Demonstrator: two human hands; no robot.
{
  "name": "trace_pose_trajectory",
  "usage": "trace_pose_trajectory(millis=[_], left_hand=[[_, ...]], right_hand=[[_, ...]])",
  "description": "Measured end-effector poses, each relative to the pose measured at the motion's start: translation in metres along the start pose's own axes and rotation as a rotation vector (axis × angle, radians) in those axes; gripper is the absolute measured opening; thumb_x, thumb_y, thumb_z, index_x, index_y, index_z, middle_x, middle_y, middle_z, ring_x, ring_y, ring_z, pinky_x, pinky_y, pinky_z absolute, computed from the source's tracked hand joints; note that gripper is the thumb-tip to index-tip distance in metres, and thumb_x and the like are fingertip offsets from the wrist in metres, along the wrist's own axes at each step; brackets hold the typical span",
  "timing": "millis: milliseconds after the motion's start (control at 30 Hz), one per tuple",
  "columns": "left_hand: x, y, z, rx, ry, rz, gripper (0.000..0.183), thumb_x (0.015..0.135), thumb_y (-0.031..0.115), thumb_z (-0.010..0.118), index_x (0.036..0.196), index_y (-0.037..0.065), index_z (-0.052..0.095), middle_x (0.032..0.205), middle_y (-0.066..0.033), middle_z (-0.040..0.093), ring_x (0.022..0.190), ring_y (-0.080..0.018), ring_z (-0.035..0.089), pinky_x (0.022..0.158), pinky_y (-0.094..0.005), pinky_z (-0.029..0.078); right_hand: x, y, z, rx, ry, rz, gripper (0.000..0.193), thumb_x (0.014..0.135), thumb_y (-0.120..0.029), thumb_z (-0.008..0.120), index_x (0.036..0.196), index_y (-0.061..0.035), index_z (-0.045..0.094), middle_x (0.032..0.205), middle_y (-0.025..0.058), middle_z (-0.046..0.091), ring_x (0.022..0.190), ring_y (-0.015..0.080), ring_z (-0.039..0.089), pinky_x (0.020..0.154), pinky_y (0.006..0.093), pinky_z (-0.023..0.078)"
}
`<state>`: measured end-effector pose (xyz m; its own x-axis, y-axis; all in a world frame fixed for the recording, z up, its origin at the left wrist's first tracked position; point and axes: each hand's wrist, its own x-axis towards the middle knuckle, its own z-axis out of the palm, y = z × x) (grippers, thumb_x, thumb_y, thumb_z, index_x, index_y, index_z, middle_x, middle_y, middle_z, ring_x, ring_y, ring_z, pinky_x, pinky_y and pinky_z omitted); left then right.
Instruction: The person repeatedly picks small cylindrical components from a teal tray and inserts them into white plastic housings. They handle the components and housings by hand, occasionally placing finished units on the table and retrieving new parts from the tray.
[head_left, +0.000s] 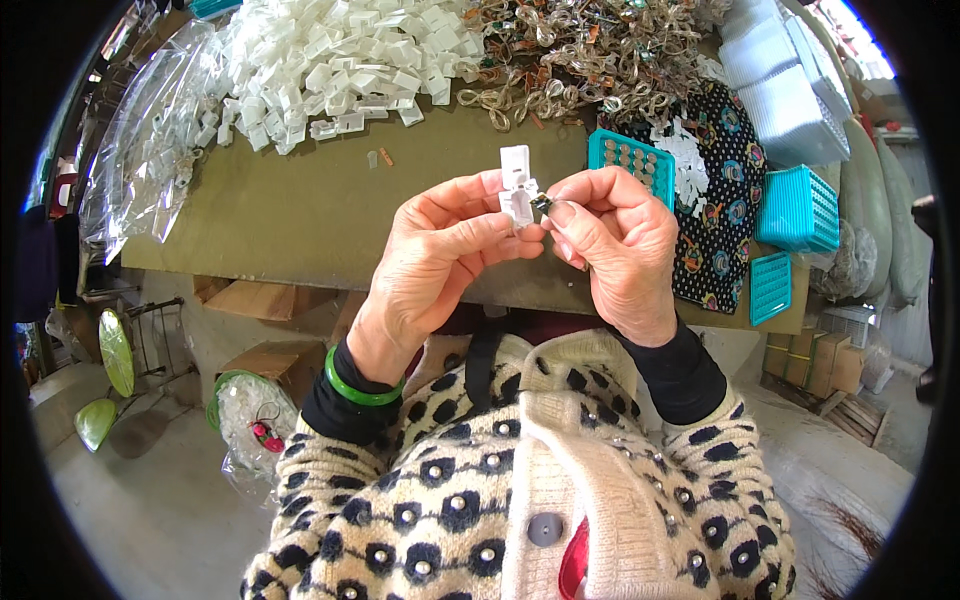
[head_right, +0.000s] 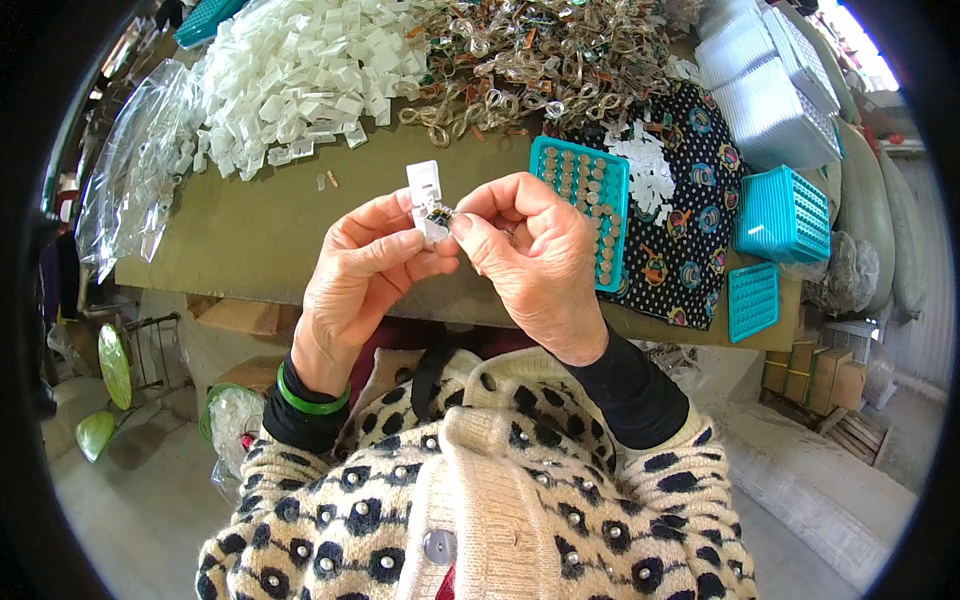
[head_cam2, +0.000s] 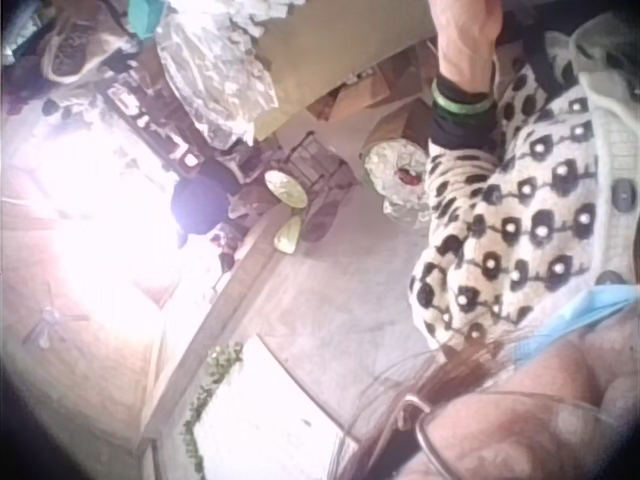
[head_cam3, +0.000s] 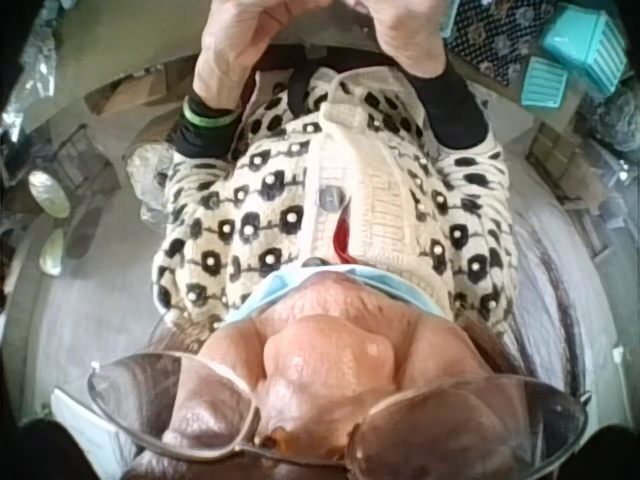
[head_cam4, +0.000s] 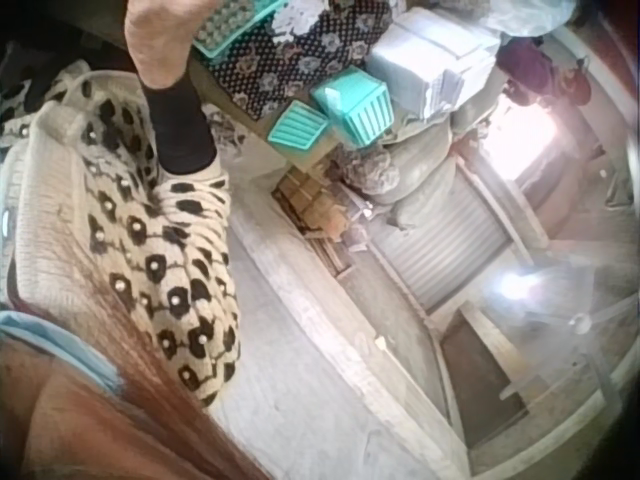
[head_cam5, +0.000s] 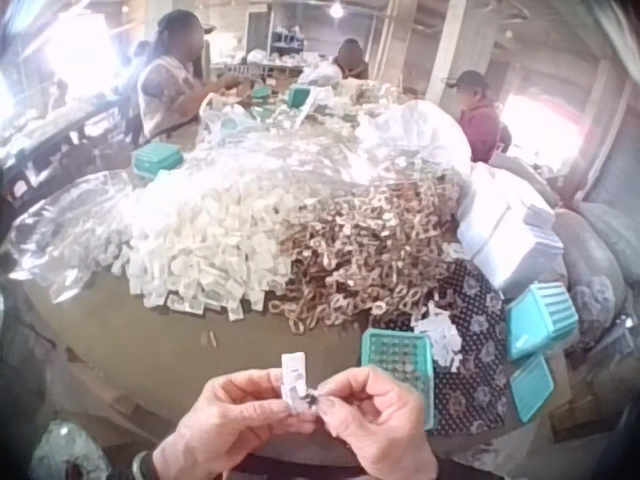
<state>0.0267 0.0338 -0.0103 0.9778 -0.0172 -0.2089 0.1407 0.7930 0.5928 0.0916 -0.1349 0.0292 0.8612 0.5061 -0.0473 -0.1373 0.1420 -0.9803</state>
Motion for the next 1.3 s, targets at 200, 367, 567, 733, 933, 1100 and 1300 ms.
trace_pose_trajectory(millis=[200,367,567,733,933,1100,1300], left_hand=[[-0.001,-0.003,-0.002,-0.046,-0.002,0.087,0.031,0.087,-0.003,0.067,0.118,-0.001,0.063,0.103,-0.0167,0.069,0.093,-0.0277,0.070,0.081,-0.0398,0.060],[-0.002,-0.011,0.001,0.054,0.028,0.212,0.032,0.082,-0.004,0.072,0.112,0.001,0.066,0.100,-0.0156,0.070,0.084,-0.0254,0.070,0.076,-0.0372,0.057],[-0.004,-0.017,0.007,0.095,0.018,0.301,0.030,0.079,-0.007,0.074,0.106,0.003,0.068,0.096,-0.0132,0.070,0.081,-0.0239,0.070,0.075,-0.0357,0.057],[-0.003,-0.019,0.008,0.105,-0.006,0.379,0.024,0.079,-0.012,0.073,0.100,-0.002,0.068,0.101,-0.0090,0.063,0.087,-0.0186,0.067,0.079,-0.0344,0.060],[0.000,-0.025,0.007,0.134,0.025,0.482,0.022,0.079,-0.011,0.073,0.097,-0.001,0.066,0.100,-0.0084,0.064,0.086,-0.0162,0.067,0.079,-0.0310,0.058],[-0.007,-0.020,0.008,0.008,0.092,0.358,0.016,0.082,-0.006,0.073,0.095,-0.001,0.065,0.093,-0.0094,0.071,0.082,-0.0164,0.069,0.078,-0.0292,0.056],[-0.010,-0.022,0.016,0.299,0.227,0.452,0.013,0.084,-0.006,0.071,0.095,-0.002,0.065,0.091,-0.0079,0.070,0.077,-0.0150,0.067,0.072,-0.0267,0.054]], right_hand=[[-0.004,0.001,-0.001,0.046,0.033,0.024,0.005,0.090,-0.002,0.064,0.093,-0.0003,0.061,0.078,-0.0003,0.062,0.064,0.0022,0.051,0.056,0.0172,0.041],[-0.005,-0.004,-0.004,0.127,-0.008,0.111,0.006,0.089,-0.001,0.063,0.090,0.0009,0.058,0.090,0.0096,0.063,0.062,0.0096,0.052,0.056,0.0248,0.042],[-0.007,-0.009,-0.001,0.053,-0.001,0.105,0.007,0.088,-0.002,0.065,0.090,0.0011,0.059,0.085,0.0068,0.063,0.062,0.0085,0.051,0.055,0.0234,0.041],[-0.010,-0.015,0.005,-0.037,-0.001,0.115,0.009,0.089,-0.006,0.067,0.092,0.0008,0.062,0.079,0.0024,0.062,0.061,0.0058,0.050,0.054,0.0206,0.039],[-0.012,-0.005,0.013,-0.065,0.065,0.044,0.007,0.093,-0.006,0.065,0.095,-0.0002,0.064,0.081,0.0002,0.065,0.066,0.0027,0.052,0.058,0.0182,0.042],[-0.014,0.009,0.017,-0.531,0.060,-0.363,0.013,0.084,0.007,0.066,0.094,-0.0019,0.064,0.088,0.0039,0.059,0.066,0.0069,0.054,0.057,0.0227,0.044],[-0.015,0.023,0.020,-0.864,0.097,-0.789,0.029,0.074,0.018,0.062,0.096,-0.0010,0.061,0.091,0.0142,0.060,0.077,0.0272,0.061,0.065,0.0327,0.050]])
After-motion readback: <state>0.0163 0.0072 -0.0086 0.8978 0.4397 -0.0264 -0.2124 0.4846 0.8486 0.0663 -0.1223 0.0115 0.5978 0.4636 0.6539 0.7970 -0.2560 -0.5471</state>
